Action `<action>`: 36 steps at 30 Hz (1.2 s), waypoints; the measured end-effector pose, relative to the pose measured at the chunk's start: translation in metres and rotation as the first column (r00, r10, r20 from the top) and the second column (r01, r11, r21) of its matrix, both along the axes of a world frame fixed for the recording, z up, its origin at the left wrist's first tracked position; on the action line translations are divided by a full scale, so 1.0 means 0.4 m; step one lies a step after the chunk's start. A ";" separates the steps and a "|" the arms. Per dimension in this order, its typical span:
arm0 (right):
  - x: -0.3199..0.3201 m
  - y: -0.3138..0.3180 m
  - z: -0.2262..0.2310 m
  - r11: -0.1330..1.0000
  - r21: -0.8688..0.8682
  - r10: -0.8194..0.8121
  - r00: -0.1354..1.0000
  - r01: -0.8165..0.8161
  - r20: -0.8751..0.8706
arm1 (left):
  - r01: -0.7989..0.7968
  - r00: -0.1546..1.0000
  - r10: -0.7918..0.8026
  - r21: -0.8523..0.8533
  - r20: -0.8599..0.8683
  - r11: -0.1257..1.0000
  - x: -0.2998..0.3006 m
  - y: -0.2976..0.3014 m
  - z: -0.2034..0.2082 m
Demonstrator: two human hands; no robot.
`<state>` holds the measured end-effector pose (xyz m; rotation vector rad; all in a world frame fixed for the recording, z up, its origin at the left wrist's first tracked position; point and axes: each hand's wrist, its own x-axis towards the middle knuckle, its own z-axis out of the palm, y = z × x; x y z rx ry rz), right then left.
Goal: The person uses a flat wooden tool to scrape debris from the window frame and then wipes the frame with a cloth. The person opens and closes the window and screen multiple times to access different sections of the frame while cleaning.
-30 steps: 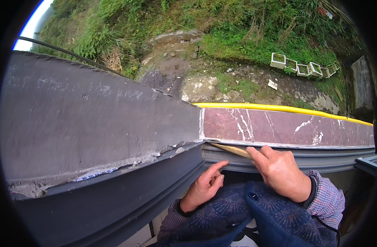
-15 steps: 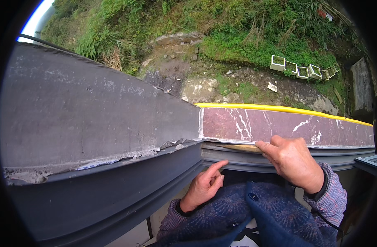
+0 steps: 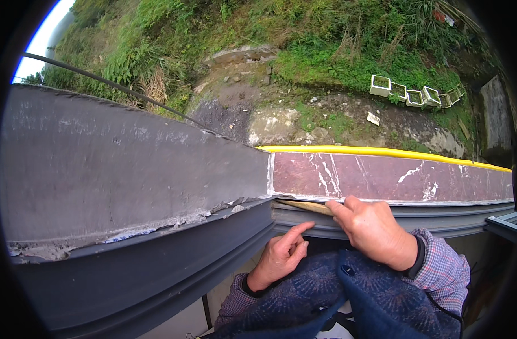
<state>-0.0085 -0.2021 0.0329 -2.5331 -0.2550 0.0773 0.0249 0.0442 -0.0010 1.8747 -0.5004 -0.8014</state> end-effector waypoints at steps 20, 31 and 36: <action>-0.043 -0.014 0.049 0.981 -0.195 0.027 0.986 0.006 0.167 | -0.015 1.000 0.015 -0.011 0.009 1.000 -0.026 0.019 0.015; -0.029 0.018 -0.013 0.989 -0.149 0.017 0.966 0.023 0.258 | -0.020 1.000 0.020 -0.007 0.018 1.000 -0.032 0.033 0.006; -0.031 0.022 -0.052 0.992 -0.123 0.014 0.948 0.026 0.319 | -0.011 0.999 0.011 -0.001 0.035 1.000 -0.036 0.032 0.005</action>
